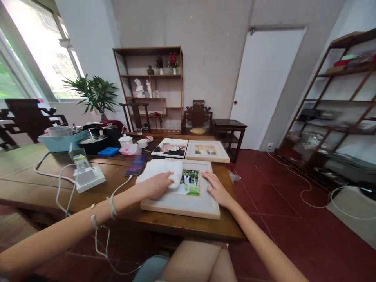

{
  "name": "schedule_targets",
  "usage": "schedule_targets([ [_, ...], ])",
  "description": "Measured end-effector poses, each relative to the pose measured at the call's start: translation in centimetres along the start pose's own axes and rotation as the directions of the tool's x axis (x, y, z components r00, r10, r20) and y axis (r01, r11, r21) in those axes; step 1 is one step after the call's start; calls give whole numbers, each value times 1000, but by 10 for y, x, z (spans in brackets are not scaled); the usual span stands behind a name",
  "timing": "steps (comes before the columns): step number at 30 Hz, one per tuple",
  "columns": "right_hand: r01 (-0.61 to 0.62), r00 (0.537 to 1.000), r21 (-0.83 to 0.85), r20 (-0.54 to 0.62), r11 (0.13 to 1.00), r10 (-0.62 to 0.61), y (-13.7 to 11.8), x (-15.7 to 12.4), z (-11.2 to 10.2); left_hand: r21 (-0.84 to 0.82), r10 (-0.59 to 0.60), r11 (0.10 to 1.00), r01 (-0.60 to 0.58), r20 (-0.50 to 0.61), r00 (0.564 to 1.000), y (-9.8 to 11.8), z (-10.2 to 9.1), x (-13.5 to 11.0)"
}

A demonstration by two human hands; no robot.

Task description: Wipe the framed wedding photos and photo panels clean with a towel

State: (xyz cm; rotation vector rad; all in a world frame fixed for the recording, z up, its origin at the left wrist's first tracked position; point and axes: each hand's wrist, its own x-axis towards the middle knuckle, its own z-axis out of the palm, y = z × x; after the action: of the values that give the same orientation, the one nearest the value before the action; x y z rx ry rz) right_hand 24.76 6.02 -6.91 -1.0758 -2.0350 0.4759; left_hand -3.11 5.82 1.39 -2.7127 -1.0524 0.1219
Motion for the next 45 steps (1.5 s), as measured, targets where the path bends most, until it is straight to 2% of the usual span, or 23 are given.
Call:
schedule_targets([
  [5,28,1000,-5,-4,1000,-28,1,-1,0,-93,102,992,-91,128,986,40,-35,-42],
  [8,39,999,-4,2,999,-39,2,-1,0,-99,83,993,-68,162,983,50,-40,-45],
  [11,43,999,-8,17,999,-43,1,0,-1,-59,41,998,-33,132,990,40,-26,-27],
  [15,42,999,-8,23,999,-42,1,0,-1,1,-66,998,66,18,998,6,2,9],
  [18,40,999,-2,16,999,-39,1,0,-1,20,-140,990,142,-61,988,-16,15,33],
  [21,31,999,-1,17,1000,-31,1,0,0,30,-193,980,198,-117,974,-26,21,47],
  [24,23,1000,6,15,1000,-23,2,0,-1,42,-216,974,222,-121,969,-25,23,50],
  [28,22,1000,25,18,999,-22,3,0,-2,58,-187,980,190,-58,981,-17,18,38],
  [32,33,999,37,8,999,-33,3,0,-1,58,-133,990,131,39,990,-1,2,12],
  [40,48,999,0,10,999,-48,2,0,0,-41,-12,999,22,213,977,58,-45,-51],
  [42,52,999,-2,8,999,-52,3,0,0,-67,-35,996,52,229,973,65,-48,-56],
  [45,55,998,1,3,998,-55,4,0,1,-74,-106,989,127,240,965,61,-37,-45],
])
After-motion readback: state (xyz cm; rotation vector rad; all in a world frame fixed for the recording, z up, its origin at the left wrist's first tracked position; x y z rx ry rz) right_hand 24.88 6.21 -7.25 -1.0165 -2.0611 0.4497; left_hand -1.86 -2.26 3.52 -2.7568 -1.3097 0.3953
